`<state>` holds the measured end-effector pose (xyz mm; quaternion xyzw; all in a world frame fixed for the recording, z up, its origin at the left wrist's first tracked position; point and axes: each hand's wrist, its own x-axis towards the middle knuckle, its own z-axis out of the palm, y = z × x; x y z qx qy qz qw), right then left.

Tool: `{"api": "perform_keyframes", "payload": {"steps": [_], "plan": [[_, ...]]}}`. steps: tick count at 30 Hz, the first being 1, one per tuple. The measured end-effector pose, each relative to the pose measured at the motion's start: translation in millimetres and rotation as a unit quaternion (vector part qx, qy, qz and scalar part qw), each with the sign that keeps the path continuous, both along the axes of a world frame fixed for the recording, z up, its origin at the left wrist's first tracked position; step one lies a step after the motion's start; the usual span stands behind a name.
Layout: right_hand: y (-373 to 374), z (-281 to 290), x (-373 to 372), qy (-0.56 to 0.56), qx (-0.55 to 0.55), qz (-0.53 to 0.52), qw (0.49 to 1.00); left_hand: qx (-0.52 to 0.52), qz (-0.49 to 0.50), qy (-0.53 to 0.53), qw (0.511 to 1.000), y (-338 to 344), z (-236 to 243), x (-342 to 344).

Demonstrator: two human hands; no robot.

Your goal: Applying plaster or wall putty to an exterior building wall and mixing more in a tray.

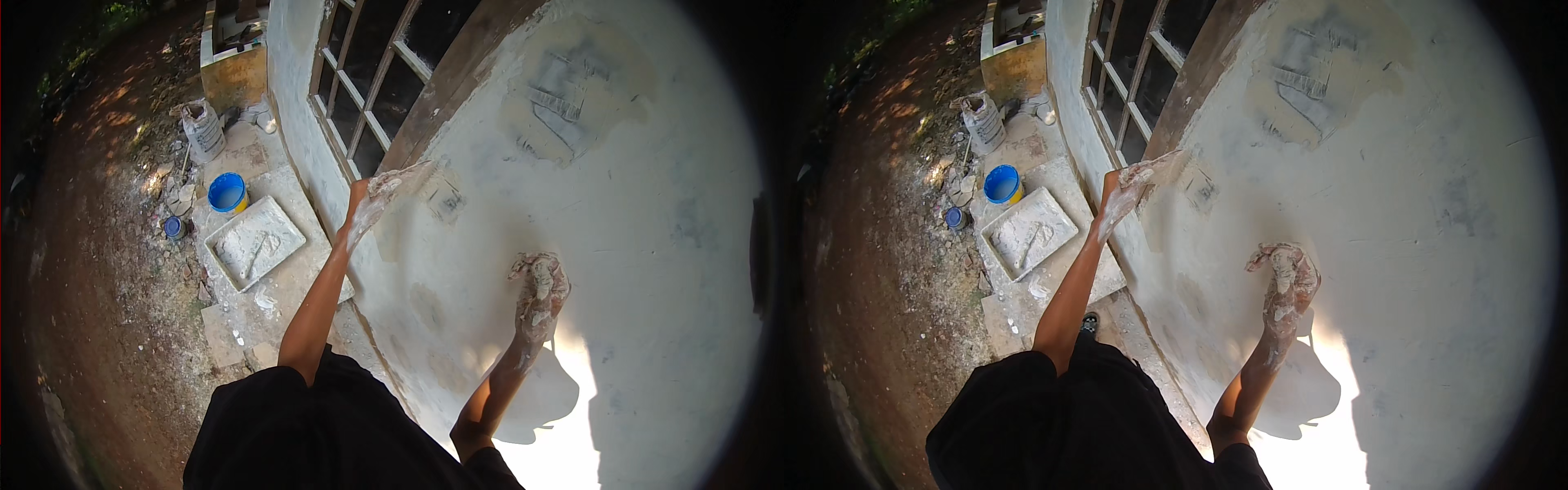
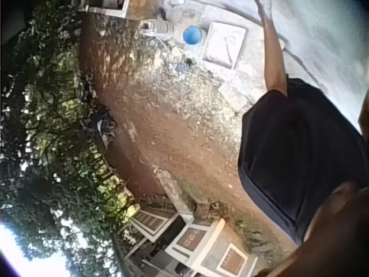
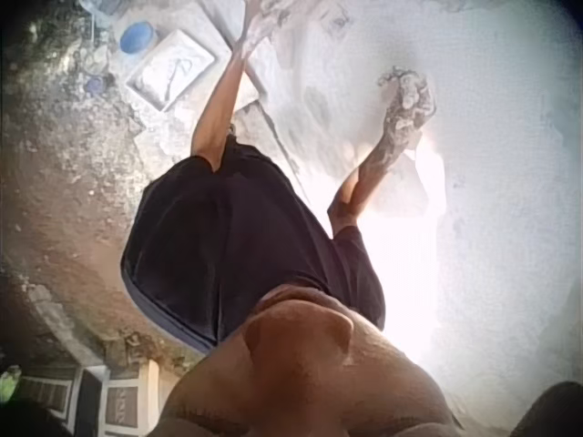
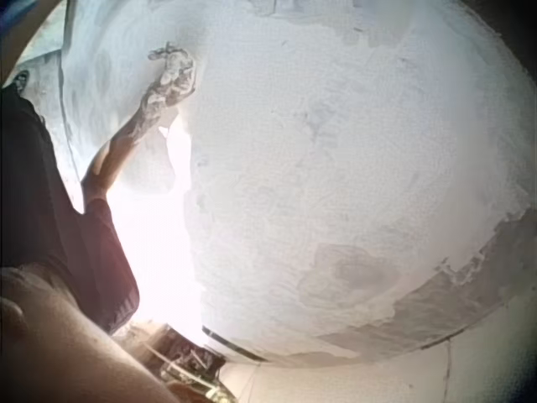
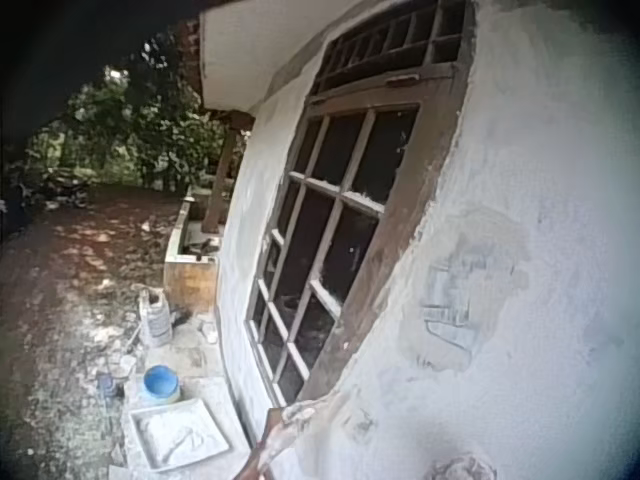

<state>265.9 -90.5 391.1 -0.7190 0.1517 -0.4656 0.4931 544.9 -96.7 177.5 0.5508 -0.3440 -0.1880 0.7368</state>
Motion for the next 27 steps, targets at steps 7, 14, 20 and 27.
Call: {"api": "perform_keyframes", "payload": {"steps": [7,14,20,27], "plan": [[0.8,-5.5,-8.7,0.006,0.001,-0.018,1.0,0.035,0.137,-0.107,0.984,-14.1,24.4,-74.1],[2.8,-6.3,2.9,-0.028,0.04,0.003,0.999,0.048,0.024,-0.165,0.985,21.9,35.9,-139.0],[0.4,-4.0,14.5,-0.021,0.031,0.001,0.999,0.056,-0.052,-0.011,0.997,25.3,14.1,-85.8],[0.5,-7.4,9.8,-0.001,0.02,0.015,1.0,-0.077,0.059,-0.018,0.995,-43.1,-2.9,2.7]]}}
